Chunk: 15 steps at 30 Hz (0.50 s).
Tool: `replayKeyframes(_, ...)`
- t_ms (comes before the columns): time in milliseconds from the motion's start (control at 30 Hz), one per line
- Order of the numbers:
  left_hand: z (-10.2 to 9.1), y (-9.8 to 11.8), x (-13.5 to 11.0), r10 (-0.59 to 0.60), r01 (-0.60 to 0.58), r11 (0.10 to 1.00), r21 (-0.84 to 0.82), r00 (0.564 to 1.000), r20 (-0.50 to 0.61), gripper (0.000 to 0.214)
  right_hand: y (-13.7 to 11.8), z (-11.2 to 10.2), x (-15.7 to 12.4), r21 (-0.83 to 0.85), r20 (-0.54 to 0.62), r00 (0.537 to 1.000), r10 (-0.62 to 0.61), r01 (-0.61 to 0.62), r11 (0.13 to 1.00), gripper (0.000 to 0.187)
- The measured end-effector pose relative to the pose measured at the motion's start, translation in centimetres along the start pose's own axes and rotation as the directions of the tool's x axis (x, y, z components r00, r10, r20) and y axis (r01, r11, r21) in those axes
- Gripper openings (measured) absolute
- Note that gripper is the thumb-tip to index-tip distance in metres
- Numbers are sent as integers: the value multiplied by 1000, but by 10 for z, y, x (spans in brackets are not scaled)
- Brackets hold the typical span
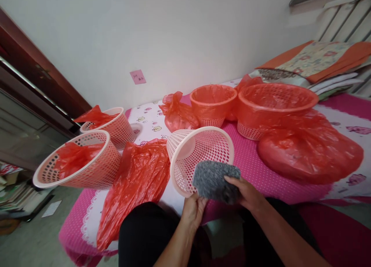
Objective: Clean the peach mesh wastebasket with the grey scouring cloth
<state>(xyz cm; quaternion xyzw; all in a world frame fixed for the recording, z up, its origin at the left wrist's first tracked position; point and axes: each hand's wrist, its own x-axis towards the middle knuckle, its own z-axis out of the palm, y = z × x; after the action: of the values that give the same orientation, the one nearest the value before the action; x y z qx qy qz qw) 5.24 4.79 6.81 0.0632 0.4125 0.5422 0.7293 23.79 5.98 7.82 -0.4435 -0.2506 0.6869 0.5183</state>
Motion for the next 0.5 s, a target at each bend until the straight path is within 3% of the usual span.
replayKeyframes(100, -1, 1, 1, -9, 7, 999, -37, 999, -37, 31, -6, 29, 28, -44, -21, 971, -238, 237, 970, 45)
replayKeyframes(200, -1, 1, 2, -25, 21, 998, -62, 997, -76, 32, -11, 53, 59, -235, 5, 894, -448, 437, 868, 41)
replayKeyframes(267, 0, 1, 3, -36, 31, 997, -75, 997, -72, 33, -11, 65, 80, -401, 44, 814, -579, 545, 736, 37)
replayKeyframes(333, 0, 1, 2, -35, 29, 996, -88, 997, -66, 36, -8, 74, 100, -557, 182, 715, -675, 640, 529, 45)
replayKeyframes(400, 0, 1, 3, -30, 23, 995, -99, 997, -72, 40, -3, 81, 118, -678, 410, 670, -618, 678, 285, 63)
replayKeyframes(467, 0, 0, 3, -35, 26, 994, -105, 996, -84, 41, 4, 85, 133, -729, 574, 685, -448, 677, 102, 73)
replayKeyframes(500, 0, 0, 4, -41, 32, 994, -107, 995, -87, 41, 8, 86, 140, -735, 615, 697, -370, 676, 50, 76)
